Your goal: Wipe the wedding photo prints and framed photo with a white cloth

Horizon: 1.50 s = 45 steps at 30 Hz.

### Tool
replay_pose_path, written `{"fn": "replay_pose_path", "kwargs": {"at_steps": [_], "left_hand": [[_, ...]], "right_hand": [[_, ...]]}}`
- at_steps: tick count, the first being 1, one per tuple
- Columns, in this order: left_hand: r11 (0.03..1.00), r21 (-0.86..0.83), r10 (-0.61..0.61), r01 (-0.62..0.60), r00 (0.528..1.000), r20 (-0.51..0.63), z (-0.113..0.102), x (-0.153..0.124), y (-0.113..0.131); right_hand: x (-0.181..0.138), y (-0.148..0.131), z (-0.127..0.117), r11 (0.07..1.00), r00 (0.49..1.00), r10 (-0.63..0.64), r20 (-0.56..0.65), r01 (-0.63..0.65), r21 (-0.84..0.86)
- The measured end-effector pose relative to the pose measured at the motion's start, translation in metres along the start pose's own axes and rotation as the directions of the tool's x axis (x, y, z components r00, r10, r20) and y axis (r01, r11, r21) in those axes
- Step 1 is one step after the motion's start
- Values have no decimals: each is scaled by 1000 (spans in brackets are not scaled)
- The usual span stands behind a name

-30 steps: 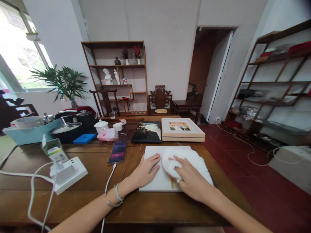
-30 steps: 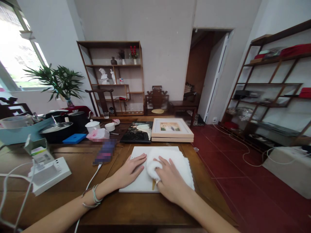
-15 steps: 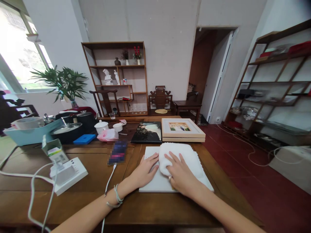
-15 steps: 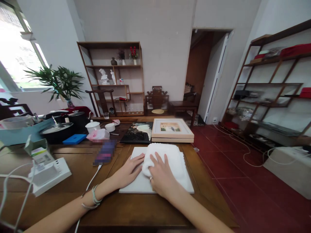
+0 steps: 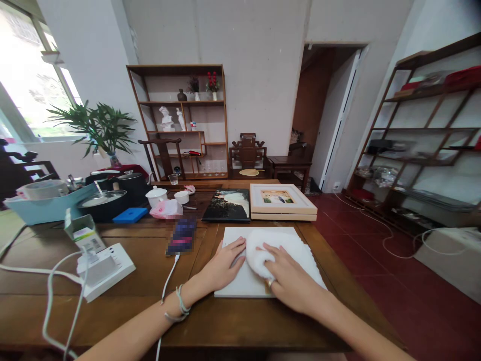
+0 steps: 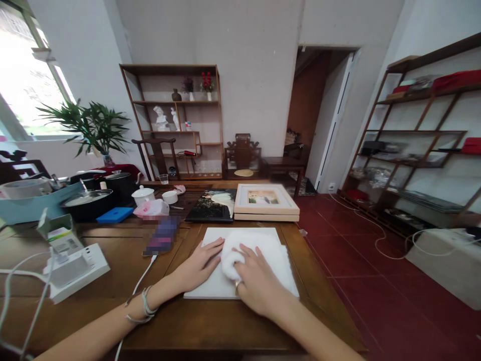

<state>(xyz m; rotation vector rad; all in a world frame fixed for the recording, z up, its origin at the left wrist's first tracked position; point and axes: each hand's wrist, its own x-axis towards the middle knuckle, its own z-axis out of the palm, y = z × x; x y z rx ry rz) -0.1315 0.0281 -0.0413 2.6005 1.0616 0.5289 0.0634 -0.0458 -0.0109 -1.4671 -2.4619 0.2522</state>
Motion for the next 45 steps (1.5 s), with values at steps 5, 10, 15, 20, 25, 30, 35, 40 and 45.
{"fn": "replay_pose_path", "kwargs": {"at_steps": [5, 10, 15, 20, 25, 30, 35, 40, 45], "left_hand": [[999, -40, -15, 14, 1000, -13, 1, 0, 0], [978, -191, -104, 80, 987, -120, 0, 2, 0], [937, -344, -178, 67, 936, -302, -1, 6, -3], [921, -379, -223, 92, 922, -318, -2, 7, -1], [945, -317, -157, 81, 962, -223, 0, 5, 1], [991, -130, -28, 16, 995, -92, 5, 0, -1], [998, -62, -16, 14, 999, -40, 5, -1, 0], [999, -37, 16, -18, 998, -67, 3, 0, 1], [997, -23, 65, -69, 988, -139, 0, 0, 5]], "right_hand": [[36, 18, -1, 996, 996, 86, -29, -87, -34], [49, 8, 5, 993, 995, 89, -55, -93, -77], [27, -17, 8, 983, 986, -166, 12, 166, -75], [-10, -33, -11, 939, 932, -339, 131, 326, 111], [-36, -23, -43, 930, 934, -272, 230, 194, 311], [-32, 16, -71, 910, 987, 160, 16, -153, 386], [10, 30, -74, 953, 930, 150, -335, -46, 298], [65, 4, -46, 973, 964, -184, -193, 151, -175], [100, -8, -13, 944, 966, -255, 37, 257, -208]]}}
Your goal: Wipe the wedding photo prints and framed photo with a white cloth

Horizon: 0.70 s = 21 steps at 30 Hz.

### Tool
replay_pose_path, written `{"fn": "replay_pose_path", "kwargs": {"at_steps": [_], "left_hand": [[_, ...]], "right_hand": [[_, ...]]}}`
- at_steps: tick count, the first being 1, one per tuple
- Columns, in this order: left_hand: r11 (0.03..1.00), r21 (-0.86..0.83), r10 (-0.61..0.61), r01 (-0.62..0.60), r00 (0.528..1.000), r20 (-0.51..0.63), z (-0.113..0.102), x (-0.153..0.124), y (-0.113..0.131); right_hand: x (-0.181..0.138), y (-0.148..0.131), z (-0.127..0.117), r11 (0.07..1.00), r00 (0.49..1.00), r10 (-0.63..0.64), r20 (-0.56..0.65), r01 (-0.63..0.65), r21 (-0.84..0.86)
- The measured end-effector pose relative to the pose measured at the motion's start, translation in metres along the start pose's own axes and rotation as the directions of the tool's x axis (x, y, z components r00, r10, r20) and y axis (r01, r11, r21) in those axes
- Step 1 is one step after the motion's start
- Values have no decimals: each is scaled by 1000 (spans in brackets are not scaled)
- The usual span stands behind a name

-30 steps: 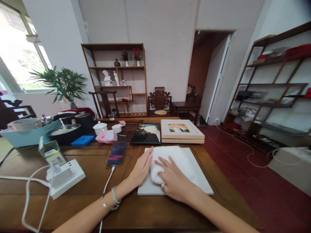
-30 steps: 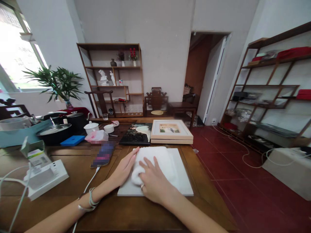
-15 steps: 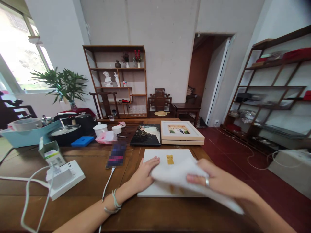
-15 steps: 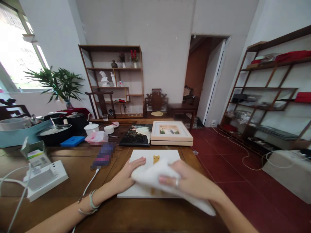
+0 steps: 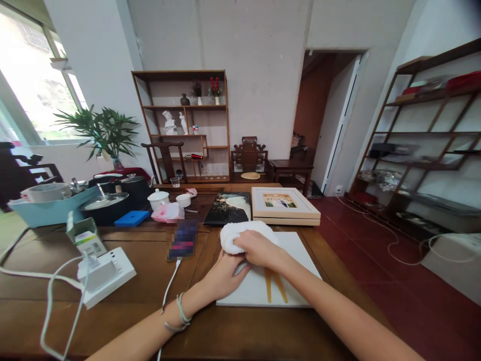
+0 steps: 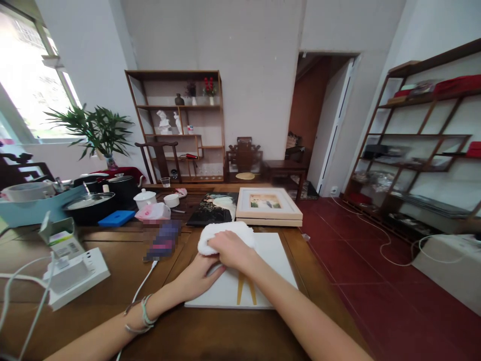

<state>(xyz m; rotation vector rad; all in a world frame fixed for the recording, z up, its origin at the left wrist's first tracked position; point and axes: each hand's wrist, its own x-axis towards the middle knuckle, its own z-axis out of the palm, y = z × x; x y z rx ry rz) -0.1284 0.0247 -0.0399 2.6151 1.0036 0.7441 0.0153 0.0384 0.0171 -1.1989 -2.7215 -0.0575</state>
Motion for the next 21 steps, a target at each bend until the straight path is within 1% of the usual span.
{"fn": "replay_pose_path", "kwargs": {"at_steps": [3, 6, 10, 15, 18, 21], "left_hand": [[1000, 7, 2, -2, 1000, 25, -2, 0, 2], [1000, -4, -7, 7, 998, 69, -3, -1, 1], [999, -15, -40, 42, 994, 102, -1, -2, -2], [999, -14, -48, 50, 992, 116, -1, -2, -1], [998, -5, -54, 55, 993, 108, -1, -2, -1], [999, -5, -50, 51, 995, 92, 0, -2, -1]], "right_hand": [[-1, 8, 6, 1000, 999, 8, 41, -8, -4], [-15, 23, 3, 998, 997, 57, 48, -56, -12], [-45, 48, -4, 988, 987, 153, 48, -152, -19], [-93, 74, -14, 965, 964, 263, 41, -263, -9], [-123, 85, -27, 939, 939, 344, -14, -344, 17], [-145, 89, -36, 893, 886, 449, -113, -448, 38]]}}
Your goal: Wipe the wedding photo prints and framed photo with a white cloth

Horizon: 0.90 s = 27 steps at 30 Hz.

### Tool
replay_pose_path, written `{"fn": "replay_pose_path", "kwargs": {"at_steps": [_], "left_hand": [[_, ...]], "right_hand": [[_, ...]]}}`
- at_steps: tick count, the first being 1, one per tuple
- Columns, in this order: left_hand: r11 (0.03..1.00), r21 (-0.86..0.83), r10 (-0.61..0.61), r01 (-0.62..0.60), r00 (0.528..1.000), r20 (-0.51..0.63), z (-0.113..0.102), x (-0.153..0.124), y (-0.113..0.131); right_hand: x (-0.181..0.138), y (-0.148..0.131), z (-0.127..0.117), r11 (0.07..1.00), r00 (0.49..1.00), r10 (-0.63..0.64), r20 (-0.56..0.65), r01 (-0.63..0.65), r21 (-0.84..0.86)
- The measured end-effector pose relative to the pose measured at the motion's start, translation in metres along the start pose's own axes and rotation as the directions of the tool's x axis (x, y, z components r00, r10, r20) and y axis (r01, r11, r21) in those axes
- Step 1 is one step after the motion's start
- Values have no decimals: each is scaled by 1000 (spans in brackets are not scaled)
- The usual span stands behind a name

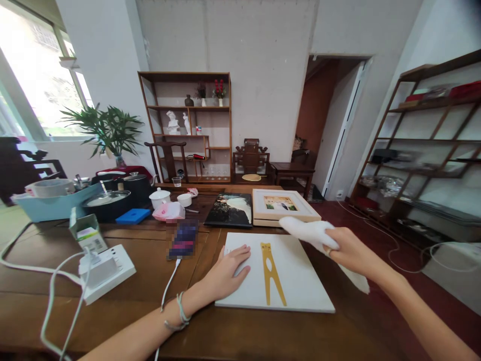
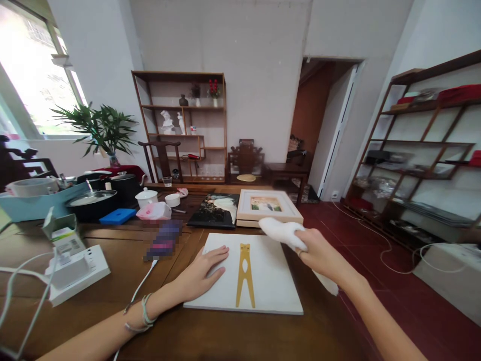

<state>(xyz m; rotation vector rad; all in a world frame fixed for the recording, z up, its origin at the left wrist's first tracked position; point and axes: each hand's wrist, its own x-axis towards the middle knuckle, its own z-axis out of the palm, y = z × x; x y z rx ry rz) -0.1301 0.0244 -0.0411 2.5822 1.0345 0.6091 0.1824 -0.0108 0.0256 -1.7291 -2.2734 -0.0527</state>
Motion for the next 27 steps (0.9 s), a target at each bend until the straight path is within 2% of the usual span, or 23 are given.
{"fn": "replay_pose_path", "kwargs": {"at_steps": [1, 3, 5, 7, 9, 13, 18, 23, 27], "left_hand": [[1000, 0, 0, 0, 1000, -2, 0, 0, 0], [1000, -1, -9, 9, 1000, -3, 1, 0, -1], [1000, 1, -19, 19, 1000, -4, 1, 0, -1], [1000, 6, -21, 21, 1000, -3, 1, 0, -1], [1000, 10, -18, 18, 1000, 5, 1, 0, -1], [1000, 8, -21, 21, 1000, 10, 1, 0, -1], [1000, 5, -26, 26, 1000, 8, 0, 0, 0], [1000, 12, -27, 27, 1000, 12, 0, 0, 1], [1000, 17, -24, 24, 1000, 0, 1, 1, -1]], "right_hand": [[-4, 1, 0, 1000, 1000, 7, -28, -8, -5], [-10, -1, 6, 998, 997, -57, -60, 57, -12], [-12, -9, 20, 982, 982, -188, -35, 188, 9], [-11, -20, 36, 965, 966, -259, 24, 258, 39], [-6, -29, 49, 966, 965, -256, 58, 253, 60], [8, -42, 60, 979, 980, -196, 38, 194, 70], [4, -52, 53, 987, 983, -147, 108, 140, 73], [-40, -62, 34, 986, 969, -109, 220, 79, 144], [-75, -67, 17, 982, 938, -72, 340, 8, 187]]}}
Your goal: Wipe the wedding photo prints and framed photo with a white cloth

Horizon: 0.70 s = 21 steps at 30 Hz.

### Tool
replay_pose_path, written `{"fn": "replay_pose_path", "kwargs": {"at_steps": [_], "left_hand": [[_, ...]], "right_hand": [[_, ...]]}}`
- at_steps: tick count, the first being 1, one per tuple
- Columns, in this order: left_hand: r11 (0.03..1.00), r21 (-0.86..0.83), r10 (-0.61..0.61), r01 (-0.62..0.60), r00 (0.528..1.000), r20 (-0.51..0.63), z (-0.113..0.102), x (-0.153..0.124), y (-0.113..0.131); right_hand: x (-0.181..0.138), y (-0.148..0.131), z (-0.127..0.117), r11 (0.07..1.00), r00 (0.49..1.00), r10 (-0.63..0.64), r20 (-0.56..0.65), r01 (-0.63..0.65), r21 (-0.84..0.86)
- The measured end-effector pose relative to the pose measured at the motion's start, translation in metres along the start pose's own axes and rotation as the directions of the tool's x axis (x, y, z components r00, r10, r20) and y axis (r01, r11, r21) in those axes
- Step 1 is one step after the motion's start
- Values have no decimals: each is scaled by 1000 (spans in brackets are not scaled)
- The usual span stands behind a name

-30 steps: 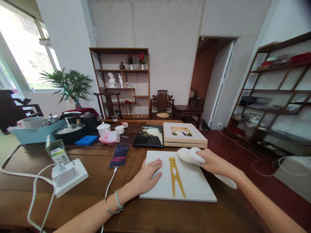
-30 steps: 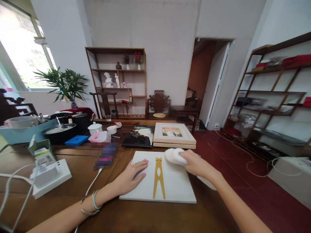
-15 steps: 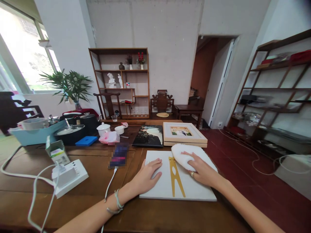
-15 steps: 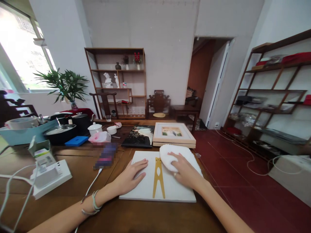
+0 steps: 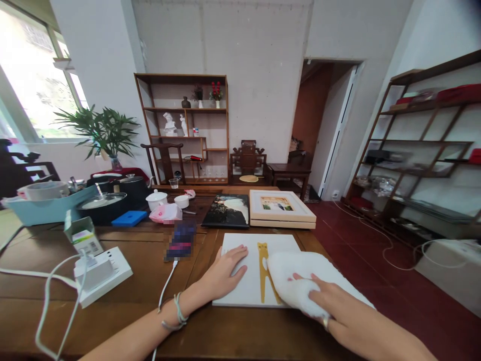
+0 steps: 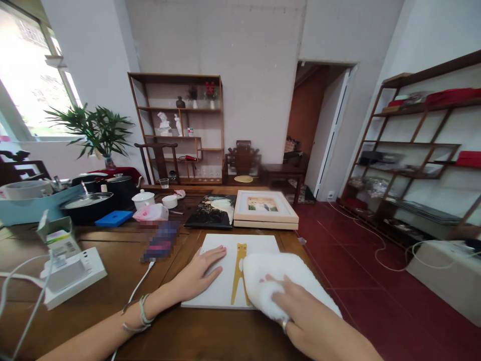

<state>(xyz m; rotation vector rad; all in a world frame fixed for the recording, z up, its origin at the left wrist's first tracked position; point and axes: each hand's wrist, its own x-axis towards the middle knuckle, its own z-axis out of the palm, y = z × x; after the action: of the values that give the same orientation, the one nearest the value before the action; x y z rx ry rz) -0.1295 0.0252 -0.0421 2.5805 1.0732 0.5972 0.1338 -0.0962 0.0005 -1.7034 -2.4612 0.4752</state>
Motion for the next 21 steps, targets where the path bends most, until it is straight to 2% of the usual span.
{"fn": "replay_pose_path", "kwargs": {"at_steps": [3, 6, 11, 16, 21], "left_hand": [[1000, -2, -9, 10, 1000, 4, 0, 0, 1], [1000, 0, -18, 18, 1000, 12, -1, -1, 2], [1000, 13, -18, 17, 1000, 26, -1, -1, 2], [1000, 20, -2, 2, 1000, 23, 0, -1, 0], [1000, 7, 7, -8, 1000, 21, -1, -1, 0]], "right_hand": [[-7, 4, -3, 1000, 999, 5, 42, -7, 29], [5, 13, -3, 999, 999, 14, 37, -15, 43], [50, 20, -4, 1000, 997, 5, -82, -3, 28], [92, 19, -4, 996, 974, -94, -207, 91, -24], [98, 21, 1, 987, 961, -137, -240, 113, -112]]}}
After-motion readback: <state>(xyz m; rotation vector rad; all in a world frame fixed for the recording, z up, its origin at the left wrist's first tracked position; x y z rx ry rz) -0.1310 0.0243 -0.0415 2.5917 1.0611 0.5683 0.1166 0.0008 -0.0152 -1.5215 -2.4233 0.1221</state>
